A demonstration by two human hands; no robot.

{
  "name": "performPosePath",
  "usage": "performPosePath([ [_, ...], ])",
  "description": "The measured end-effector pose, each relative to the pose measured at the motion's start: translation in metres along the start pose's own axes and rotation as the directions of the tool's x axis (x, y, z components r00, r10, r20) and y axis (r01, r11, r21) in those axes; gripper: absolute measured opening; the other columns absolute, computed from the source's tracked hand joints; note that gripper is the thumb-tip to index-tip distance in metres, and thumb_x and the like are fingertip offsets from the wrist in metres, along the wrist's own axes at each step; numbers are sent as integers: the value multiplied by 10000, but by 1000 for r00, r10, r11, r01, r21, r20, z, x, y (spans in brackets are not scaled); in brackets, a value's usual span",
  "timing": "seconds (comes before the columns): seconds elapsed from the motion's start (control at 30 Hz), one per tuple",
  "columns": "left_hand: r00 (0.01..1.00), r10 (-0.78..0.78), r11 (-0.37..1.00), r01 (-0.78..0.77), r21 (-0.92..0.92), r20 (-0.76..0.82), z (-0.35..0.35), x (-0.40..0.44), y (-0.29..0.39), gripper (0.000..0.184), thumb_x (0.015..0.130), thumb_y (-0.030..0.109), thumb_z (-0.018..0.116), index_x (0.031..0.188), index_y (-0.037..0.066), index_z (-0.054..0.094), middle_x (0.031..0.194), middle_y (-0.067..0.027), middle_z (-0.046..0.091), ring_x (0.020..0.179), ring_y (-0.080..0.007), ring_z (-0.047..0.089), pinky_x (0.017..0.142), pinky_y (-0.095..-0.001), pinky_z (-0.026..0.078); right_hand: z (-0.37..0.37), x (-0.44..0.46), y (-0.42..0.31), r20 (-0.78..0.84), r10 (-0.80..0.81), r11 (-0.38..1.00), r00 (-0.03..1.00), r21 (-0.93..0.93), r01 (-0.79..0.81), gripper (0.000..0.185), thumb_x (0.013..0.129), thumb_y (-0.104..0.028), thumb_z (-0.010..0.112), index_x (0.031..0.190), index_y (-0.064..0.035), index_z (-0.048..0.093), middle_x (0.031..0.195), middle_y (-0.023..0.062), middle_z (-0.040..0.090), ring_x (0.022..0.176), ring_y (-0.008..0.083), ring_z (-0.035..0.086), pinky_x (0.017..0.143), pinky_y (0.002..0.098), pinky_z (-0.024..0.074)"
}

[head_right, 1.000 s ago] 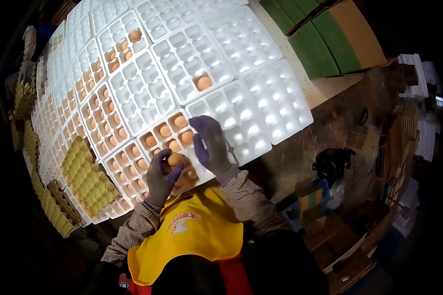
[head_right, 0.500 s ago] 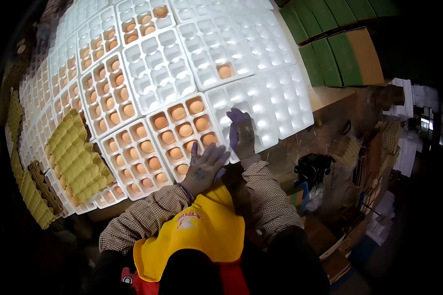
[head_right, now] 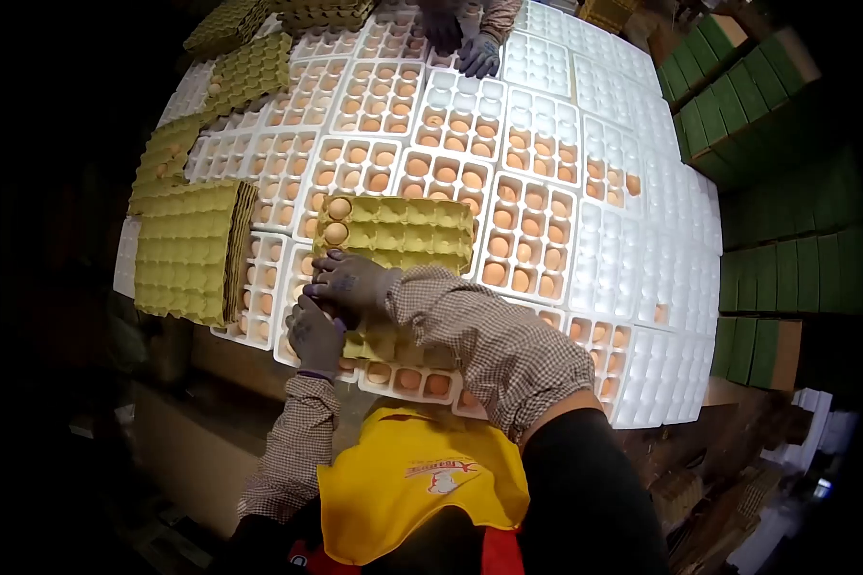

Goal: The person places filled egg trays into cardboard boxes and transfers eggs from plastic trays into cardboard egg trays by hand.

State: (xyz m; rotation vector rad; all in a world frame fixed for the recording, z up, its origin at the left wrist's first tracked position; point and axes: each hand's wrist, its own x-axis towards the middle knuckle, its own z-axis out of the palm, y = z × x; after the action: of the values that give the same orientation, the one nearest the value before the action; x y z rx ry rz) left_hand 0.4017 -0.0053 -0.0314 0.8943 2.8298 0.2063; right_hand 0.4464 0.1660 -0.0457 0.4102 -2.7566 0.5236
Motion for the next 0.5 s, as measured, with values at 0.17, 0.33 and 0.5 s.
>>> performPosePath([
  [0.17,987,-21,648,135,-749,160,-25,9,-43,609,844,190,784,1337,-10,488,1015,-139,690,987,-292,675,805,-406,564,-15,21,18,106,26,933,994,354,-62,239,944,-242,618,1144,-112,640,1106,103,635,1074,292,602,954,404,500],
  [0.33,891,-49,74,455,-888,452,-30,7,-125,322,913,289,755,1006,-6,666,886,-42,662,829,-209,668,721,-311,559,-43,9,15,122,824,349,553,660,-665,404,861,-305,736,1111,-15,609,1082,167,622,927,344,657,815,449,538],
  [0.5,970,32,991,0,-131,241,-25,-31,-40,521,808,402,815,1095,39,577,1012,-205,690,861,-335,713,727,-417,579,23,55,-33,111,818,574,565,-226,-787,444,852,-318,772,1137,-37,581,1101,201,613,894,374,699,751,478,591],
])
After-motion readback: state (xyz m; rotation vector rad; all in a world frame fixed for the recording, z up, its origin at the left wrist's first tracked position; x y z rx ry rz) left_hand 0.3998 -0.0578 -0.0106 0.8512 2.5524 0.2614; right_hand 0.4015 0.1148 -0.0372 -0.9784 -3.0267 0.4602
